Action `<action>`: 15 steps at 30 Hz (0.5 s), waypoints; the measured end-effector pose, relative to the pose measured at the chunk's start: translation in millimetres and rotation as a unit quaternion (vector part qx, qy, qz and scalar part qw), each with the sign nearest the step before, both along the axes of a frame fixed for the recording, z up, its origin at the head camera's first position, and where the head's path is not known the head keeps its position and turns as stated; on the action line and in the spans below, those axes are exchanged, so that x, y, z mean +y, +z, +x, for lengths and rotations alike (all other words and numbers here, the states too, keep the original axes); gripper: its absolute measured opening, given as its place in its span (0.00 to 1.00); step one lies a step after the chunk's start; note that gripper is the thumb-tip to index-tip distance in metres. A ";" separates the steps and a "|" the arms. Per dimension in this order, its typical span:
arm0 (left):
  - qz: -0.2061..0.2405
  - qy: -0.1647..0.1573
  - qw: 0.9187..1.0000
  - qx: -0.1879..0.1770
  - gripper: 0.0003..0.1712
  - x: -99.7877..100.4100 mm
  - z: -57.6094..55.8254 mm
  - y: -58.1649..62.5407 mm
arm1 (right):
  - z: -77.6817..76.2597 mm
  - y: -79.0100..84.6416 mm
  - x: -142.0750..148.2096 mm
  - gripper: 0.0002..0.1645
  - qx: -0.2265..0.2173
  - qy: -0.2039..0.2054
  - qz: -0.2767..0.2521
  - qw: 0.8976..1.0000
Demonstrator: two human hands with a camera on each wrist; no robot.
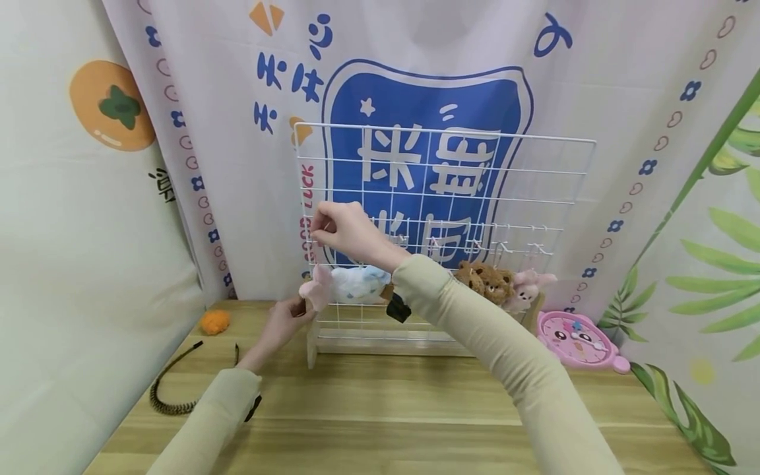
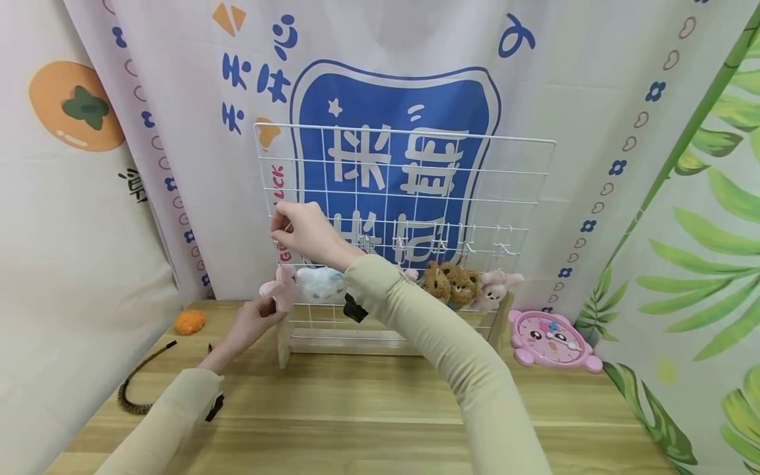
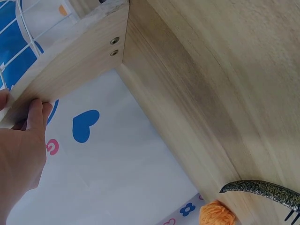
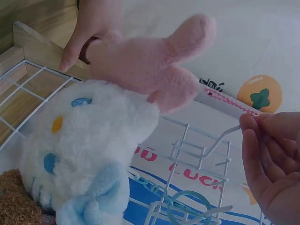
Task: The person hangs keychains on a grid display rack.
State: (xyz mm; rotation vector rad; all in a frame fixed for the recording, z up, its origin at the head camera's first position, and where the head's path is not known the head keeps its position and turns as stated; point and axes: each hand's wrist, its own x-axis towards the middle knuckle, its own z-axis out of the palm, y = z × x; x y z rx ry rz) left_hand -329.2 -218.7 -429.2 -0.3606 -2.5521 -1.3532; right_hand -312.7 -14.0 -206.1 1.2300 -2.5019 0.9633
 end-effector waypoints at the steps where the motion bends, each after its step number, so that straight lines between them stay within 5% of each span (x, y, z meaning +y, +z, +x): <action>1: 0.001 -0.002 1.000 0.001 0.17 0.0 0.5 0.1 | -1.4 -0.2 -1.2 0.03 0.000 -0.002 -0.003 1.000; 15: 0.001 0.001 1.000 -0.003 0.21 0.7 1.9 1.1 | -2.7 0.5 -1.3 0.03 0.032 -0.014 -0.014 0.999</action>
